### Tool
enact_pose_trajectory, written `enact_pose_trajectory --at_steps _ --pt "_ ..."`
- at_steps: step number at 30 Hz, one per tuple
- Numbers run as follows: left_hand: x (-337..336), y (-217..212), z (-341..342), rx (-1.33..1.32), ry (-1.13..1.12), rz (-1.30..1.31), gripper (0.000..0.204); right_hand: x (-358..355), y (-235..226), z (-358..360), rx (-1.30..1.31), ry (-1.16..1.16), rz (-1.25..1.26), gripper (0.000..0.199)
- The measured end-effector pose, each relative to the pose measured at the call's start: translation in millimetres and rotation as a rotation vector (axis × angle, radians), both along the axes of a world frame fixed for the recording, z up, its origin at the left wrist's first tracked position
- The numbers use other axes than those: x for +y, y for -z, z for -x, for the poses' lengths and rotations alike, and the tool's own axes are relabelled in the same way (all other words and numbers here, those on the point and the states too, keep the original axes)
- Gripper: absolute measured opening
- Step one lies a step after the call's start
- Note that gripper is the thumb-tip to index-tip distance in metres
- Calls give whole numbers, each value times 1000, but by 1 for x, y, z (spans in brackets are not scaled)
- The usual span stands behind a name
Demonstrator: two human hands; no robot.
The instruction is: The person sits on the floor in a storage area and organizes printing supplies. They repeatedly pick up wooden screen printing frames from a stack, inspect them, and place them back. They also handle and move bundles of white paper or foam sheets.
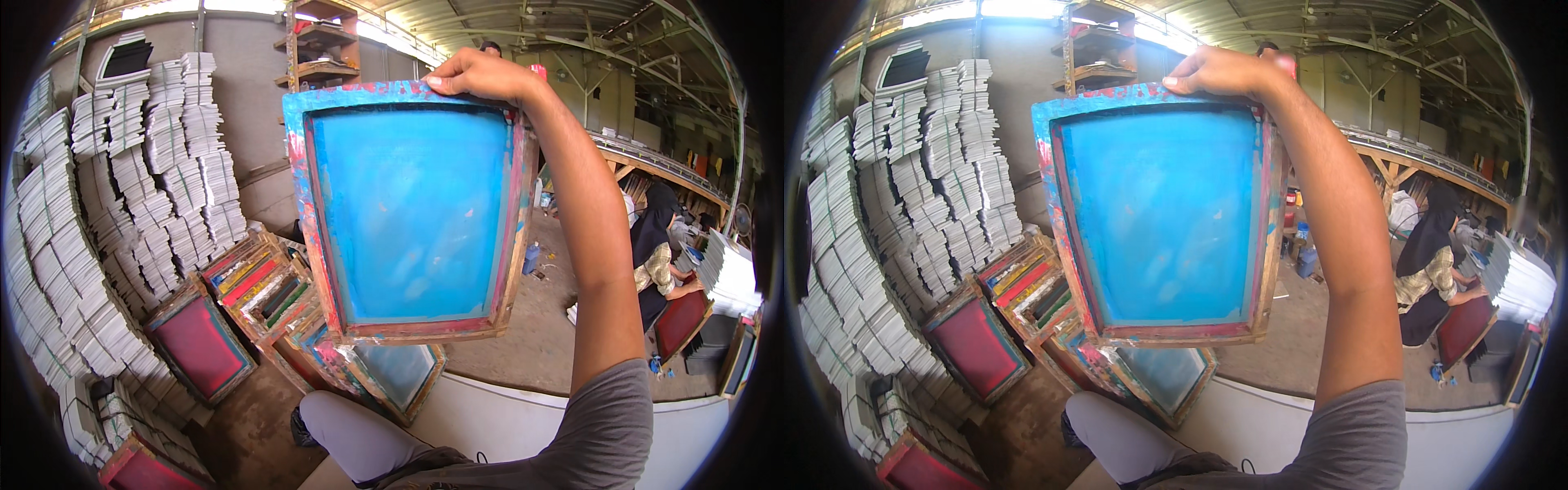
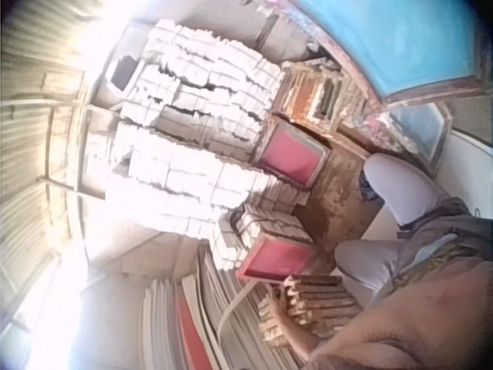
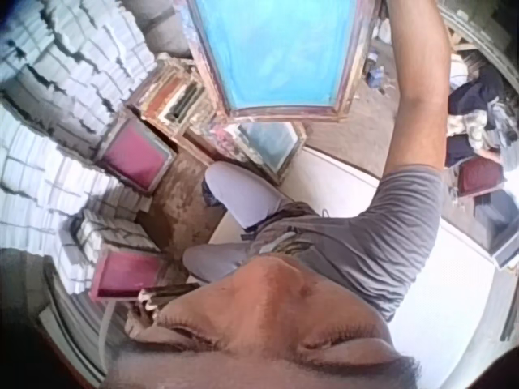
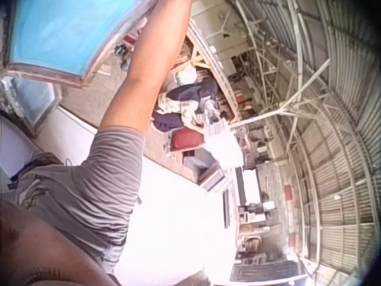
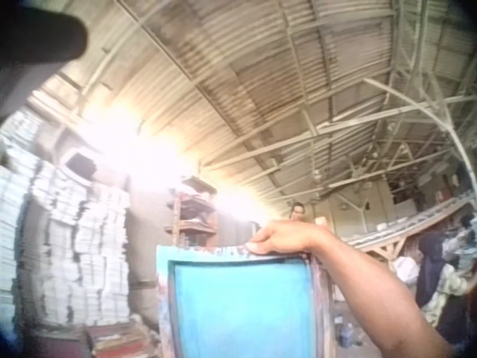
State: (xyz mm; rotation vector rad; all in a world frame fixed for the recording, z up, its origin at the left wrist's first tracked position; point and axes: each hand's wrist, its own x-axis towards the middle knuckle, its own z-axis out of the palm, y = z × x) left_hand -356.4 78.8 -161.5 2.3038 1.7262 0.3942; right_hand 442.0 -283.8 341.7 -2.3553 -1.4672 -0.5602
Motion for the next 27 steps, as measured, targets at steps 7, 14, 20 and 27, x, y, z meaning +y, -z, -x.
enact_pose_trajectory --at_steps 7,14,20,27 --pt "-6 4 7 -6 -9 -2 58 11 7 -3 80 -53 -24 44" --pt "-8 6 12 -3 -18 -1 58 16 15 -4 86 -130 -87 48" --pt "-14 6 22 2 -26 -6 58 21 20 -4 92 -191 -94 46" --pt "-21 19 47 -44 -35 -51 59 46 25 14 96 -287 -124 43"
